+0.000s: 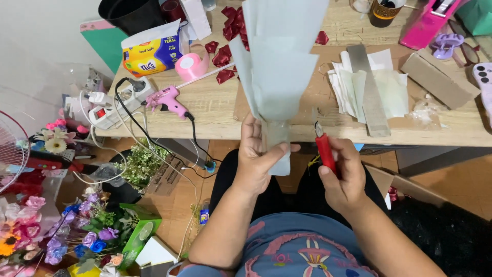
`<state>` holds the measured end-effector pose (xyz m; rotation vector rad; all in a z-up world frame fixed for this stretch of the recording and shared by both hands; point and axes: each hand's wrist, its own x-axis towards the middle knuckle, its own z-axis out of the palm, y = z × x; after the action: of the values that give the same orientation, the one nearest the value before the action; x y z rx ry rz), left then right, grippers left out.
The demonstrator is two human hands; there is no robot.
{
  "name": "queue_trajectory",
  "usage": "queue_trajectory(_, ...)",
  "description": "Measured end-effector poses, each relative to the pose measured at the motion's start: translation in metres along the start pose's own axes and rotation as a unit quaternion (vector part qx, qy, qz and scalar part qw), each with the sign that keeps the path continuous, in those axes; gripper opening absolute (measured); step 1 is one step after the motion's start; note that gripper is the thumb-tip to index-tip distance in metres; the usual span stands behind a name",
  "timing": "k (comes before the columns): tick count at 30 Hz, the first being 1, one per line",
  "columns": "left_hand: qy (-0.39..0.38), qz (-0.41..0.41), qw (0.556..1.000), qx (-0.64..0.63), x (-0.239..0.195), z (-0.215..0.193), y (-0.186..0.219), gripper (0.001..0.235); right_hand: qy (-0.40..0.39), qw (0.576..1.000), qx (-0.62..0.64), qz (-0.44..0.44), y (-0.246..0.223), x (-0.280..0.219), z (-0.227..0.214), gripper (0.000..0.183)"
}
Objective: The person is preparing floral wrapping material by folding translucent paper, cutting it to size with a utility knife, and securing the folds with tape.
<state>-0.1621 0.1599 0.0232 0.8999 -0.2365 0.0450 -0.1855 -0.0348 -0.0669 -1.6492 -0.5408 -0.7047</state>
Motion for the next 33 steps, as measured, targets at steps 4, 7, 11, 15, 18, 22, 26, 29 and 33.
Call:
queue_trajectory(4,0.001,0.018,0.997,0.075,-0.007,0.002,0.007,0.095,0.005,0.999,-0.036,-0.018,-0.027,0.014,0.002,0.051)
queue_trajectory(7,-0.014,0.021,0.993,0.112,-0.009,0.0,0.009,0.093,-0.007,0.989,-0.113,-0.093,-0.047,0.027,0.002,0.042)
queue_trajectory(11,-0.052,0.08,0.981,0.171,-0.012,-0.012,0.007,0.077,-0.024,0.97,-0.208,-0.12,-0.055,0.029,0.0,0.042)
queue_trajectory(15,-0.054,0.139,0.964,0.219,-0.013,-0.008,0.003,0.073,-0.028,0.953,-0.262,-0.147,-0.062,0.032,0.001,0.041)
queue_trajectory(18,-0.076,0.159,0.957,0.23,-0.014,-0.009,0.006,0.072,-0.044,0.949,-0.268,-0.161,-0.068,0.035,0.001,0.04)
queue_trajectory(22,-0.082,0.174,0.95,0.247,-0.012,-0.012,0.006,0.07,-0.044,0.944,-0.28,-0.166,-0.067,0.035,0.001,0.039)
queue_trajectory(26,-0.074,0.205,0.935,0.28,-0.012,-0.017,0.002,0.07,-0.041,0.936,-0.302,-0.178,-0.067,0.036,0.002,0.04)
queue_trajectory(29,-0.074,0.198,0.931,0.298,-0.015,-0.018,0.003,0.07,-0.039,0.927,-0.325,-0.185,-0.067,0.037,0.001,0.041)
queue_trajectory(33,-0.074,0.174,0.944,0.269,-0.014,-0.018,0.002,0.072,-0.044,0.924,-0.331,-0.185,-0.079,0.043,0.0,0.037)
